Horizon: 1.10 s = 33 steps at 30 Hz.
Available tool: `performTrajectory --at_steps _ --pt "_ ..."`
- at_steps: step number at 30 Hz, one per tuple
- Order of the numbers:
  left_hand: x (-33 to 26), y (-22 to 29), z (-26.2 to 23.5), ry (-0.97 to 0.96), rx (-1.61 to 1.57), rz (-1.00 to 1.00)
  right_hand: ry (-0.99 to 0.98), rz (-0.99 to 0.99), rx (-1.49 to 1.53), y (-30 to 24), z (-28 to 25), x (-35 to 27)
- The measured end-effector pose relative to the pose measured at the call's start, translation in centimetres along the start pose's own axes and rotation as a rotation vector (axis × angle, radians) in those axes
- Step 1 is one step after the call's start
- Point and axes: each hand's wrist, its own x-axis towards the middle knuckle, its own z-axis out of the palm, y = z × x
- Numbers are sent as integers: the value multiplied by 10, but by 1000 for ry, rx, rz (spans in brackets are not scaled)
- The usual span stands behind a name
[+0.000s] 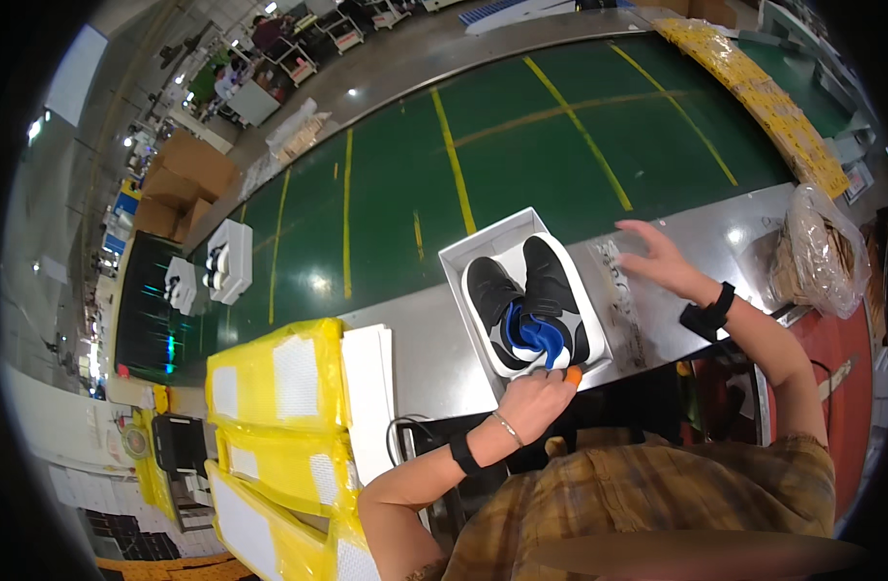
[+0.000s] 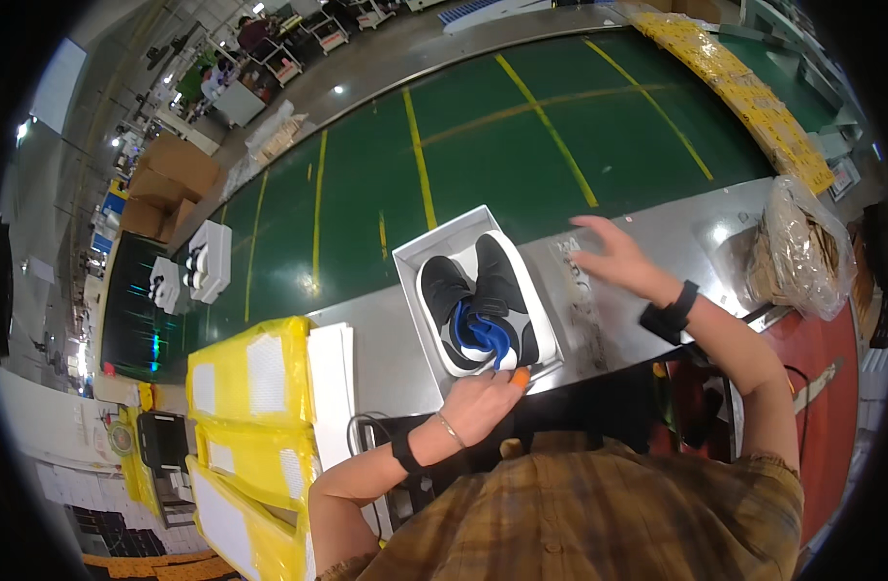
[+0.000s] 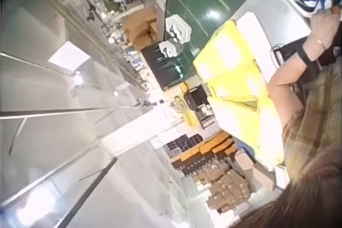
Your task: The recorder is seen packing shoes into boxes on a conveyor belt in a shoe manufacturing facility.
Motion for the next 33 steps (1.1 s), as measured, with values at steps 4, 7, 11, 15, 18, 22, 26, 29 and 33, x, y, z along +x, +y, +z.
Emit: performTrajectory --at_steps 4,7,11,15,18,22,26,29,33 --pt "-8 6 -47 57 -115 27 -149 -710 -315 -126 39 -8" --pt "-8 -5 -64 184 -44 0 -406 -888 -411 -112 74 -28" --pt "-15 -33 -31 34 139 -4 -411 -949 -759 -116 89 -33" --pt "-6 -29 -33 -81 -57 -200 -503 -949 -727 -123 85 -30" --pt "-3 -32 -26 -64 -135 -362 -348 -840 -472 -132 65 -27" --pt "-3 -50 -24 203 -326 -391 -259 -189 376 -148 12 -11" --pt "4 -46 -86 488 -521 -457 -136 -218 841 -155 -44 -31" --pt "21 -2 -151 119 -609 -601 67 -356 166 -144 -77 -53" --pt "87 30 -153 349 -383 -176 270 -504 -326 -77 -103 -64"
